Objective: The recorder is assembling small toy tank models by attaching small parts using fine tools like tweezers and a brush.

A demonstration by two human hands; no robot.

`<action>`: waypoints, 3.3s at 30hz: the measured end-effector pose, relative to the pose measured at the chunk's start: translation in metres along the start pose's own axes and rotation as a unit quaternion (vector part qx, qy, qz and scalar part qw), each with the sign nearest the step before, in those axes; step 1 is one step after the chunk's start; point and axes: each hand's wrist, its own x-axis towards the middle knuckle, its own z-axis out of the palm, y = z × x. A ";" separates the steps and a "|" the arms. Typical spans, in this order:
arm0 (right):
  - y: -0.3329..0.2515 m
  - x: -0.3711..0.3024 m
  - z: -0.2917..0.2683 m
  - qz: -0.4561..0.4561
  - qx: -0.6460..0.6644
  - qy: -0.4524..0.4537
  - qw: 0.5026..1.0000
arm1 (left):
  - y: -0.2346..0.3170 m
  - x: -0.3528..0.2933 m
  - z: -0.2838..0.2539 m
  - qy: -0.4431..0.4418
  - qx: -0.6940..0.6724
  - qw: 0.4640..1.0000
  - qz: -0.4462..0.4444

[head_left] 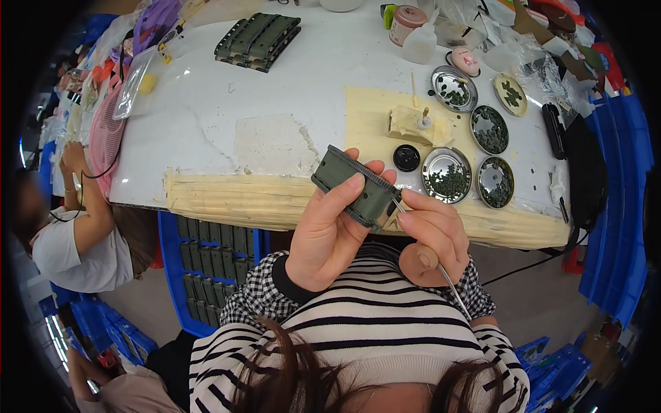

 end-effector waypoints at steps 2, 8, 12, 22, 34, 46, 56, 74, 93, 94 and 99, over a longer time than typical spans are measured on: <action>0.001 0.000 0.001 -0.004 -0.003 0.005 1.000 | 0.000 0.000 0.000 -0.001 0.003 1.000 0.003; 0.002 -0.001 0.003 -0.008 0.001 0.013 1.000 | -0.001 0.000 0.001 -0.002 0.012 1.000 0.011; 0.002 -0.002 0.002 -0.006 0.007 0.016 1.000 | -0.002 0.000 0.002 0.003 0.016 1.000 0.008; 0.017 -0.014 -0.043 0.076 0.019 0.098 0.992 | 0.009 -0.001 0.004 0.028 0.142 0.989 0.029; 0.058 -0.023 -0.059 0.275 -0.111 0.099 0.950 | 0.003 0.002 0.008 0.024 0.236 0.971 0.031; 0.066 -0.022 -0.058 0.252 -0.170 0.064 0.951 | -0.004 -0.001 0.013 -0.023 0.312 0.947 0.069; 0.057 -0.017 -0.060 0.274 -0.082 0.066 0.956 | -0.001 0.000 0.003 -0.081 0.335 0.938 0.021; 0.005 0.018 -0.033 0.277 0.246 0.005 0.929 | -0.009 0.007 0.000 -0.159 0.231 0.951 -0.131; 0.004 0.027 -0.031 0.191 0.159 -0.043 0.968 | -0.011 0.006 -0.002 -0.132 0.220 0.960 -0.110; 0.004 0.027 -0.031 0.190 0.158 -0.042 0.968 | -0.011 0.005 0.000 -0.131 0.215 0.962 -0.109; 0.004 0.029 -0.030 0.177 0.141 -0.045 0.973 | -0.012 0.005 -0.002 -0.135 0.212 0.963 -0.096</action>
